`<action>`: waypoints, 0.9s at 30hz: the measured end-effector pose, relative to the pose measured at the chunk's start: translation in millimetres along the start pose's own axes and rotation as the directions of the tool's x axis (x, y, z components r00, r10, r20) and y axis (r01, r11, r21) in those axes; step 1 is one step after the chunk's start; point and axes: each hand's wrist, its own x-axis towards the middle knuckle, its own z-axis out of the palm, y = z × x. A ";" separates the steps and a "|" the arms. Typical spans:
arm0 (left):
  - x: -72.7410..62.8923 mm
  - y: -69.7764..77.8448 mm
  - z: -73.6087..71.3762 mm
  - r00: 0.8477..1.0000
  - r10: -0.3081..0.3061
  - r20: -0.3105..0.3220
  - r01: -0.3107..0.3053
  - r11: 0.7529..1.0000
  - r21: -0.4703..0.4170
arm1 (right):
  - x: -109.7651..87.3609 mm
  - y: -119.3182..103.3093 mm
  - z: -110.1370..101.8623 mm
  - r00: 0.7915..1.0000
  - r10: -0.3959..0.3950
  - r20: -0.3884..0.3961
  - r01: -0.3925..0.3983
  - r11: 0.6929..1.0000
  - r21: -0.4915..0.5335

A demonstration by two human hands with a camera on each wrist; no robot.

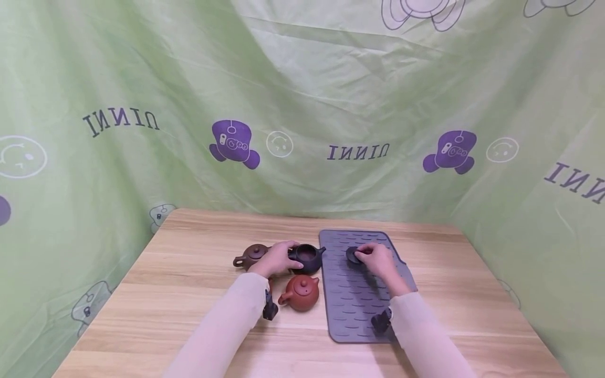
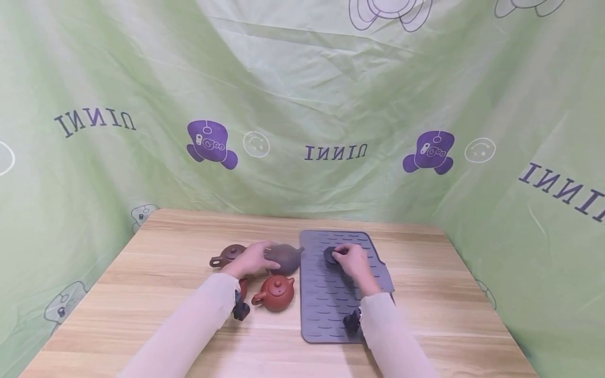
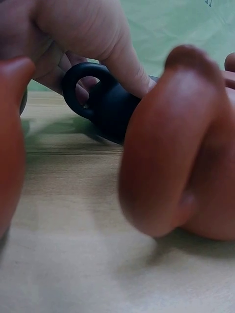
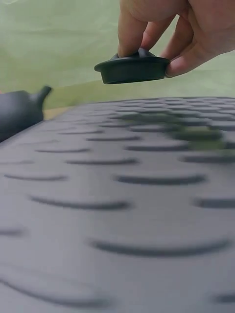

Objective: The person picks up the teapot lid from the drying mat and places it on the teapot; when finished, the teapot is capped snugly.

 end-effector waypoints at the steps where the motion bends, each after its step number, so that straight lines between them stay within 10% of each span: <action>1: -0.3 0.1 -0.2 1.000 0.002 -0.001 -0.002 1.000 -0.001 | 0.7 -4.3 3.2 1.000 -0.005 0.003 0.005 1.000 0.010; 27: -0.2 -0.5 -2.0 0.999 0.037 -0.006 -0.037 0.999 -0.021 | 9.6 -77.7 73.2 0.983 -0.179 0.047 0.173 0.979 0.109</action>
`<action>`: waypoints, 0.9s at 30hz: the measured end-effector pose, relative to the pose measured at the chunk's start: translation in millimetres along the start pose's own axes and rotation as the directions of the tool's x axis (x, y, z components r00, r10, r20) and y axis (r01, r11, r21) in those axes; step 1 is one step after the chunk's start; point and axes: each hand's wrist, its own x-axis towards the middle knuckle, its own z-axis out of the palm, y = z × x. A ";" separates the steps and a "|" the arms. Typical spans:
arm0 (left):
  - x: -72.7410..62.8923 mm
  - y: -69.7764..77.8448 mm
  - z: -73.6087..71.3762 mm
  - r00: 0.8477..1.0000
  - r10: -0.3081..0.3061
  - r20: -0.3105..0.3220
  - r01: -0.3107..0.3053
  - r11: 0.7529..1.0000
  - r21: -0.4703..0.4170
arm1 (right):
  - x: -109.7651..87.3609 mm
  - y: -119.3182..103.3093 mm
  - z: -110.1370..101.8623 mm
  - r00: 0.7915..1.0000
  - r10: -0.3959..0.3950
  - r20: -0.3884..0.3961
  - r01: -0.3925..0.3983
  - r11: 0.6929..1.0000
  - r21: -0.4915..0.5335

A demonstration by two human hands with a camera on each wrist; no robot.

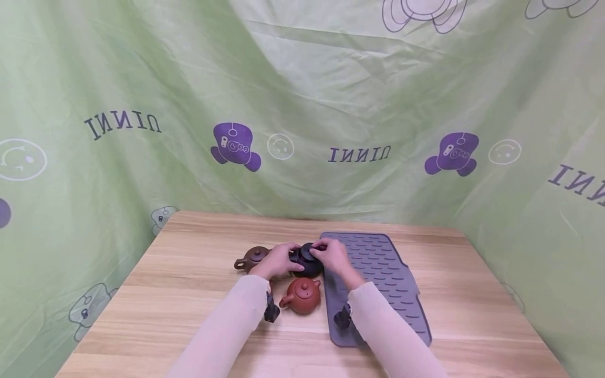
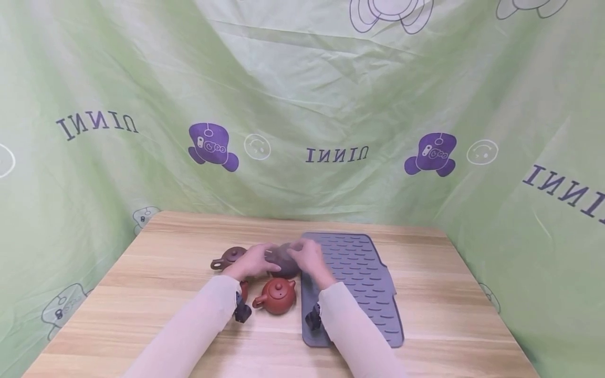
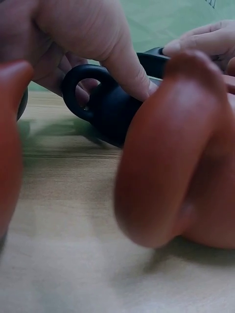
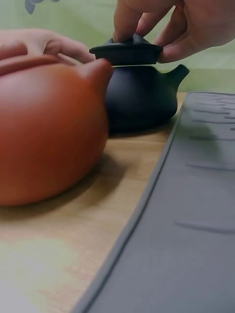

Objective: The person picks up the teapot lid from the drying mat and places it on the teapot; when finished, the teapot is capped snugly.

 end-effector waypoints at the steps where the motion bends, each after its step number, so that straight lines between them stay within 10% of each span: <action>1: 0.2 -0.3 0.5 1.000 0.001 0.001 -0.001 1.000 -0.002 | 0.0 -0.1 1.7 1.000 0.005 0.003 -0.005 1.000 0.000; 21: 1.4 1.1 1.9 1.000 -0.010 -0.011 0.010 0.999 -0.032 | -5.5 3.0 10.2 0.999 -0.047 0.012 0.047 0.999 -0.001; 27: -9.8 1.2 -19.0 0.999 -0.022 -0.031 0.020 0.997 -0.072 | -10.4 6.4 -10.5 0.999 -0.035 0.037 0.035 0.999 -0.006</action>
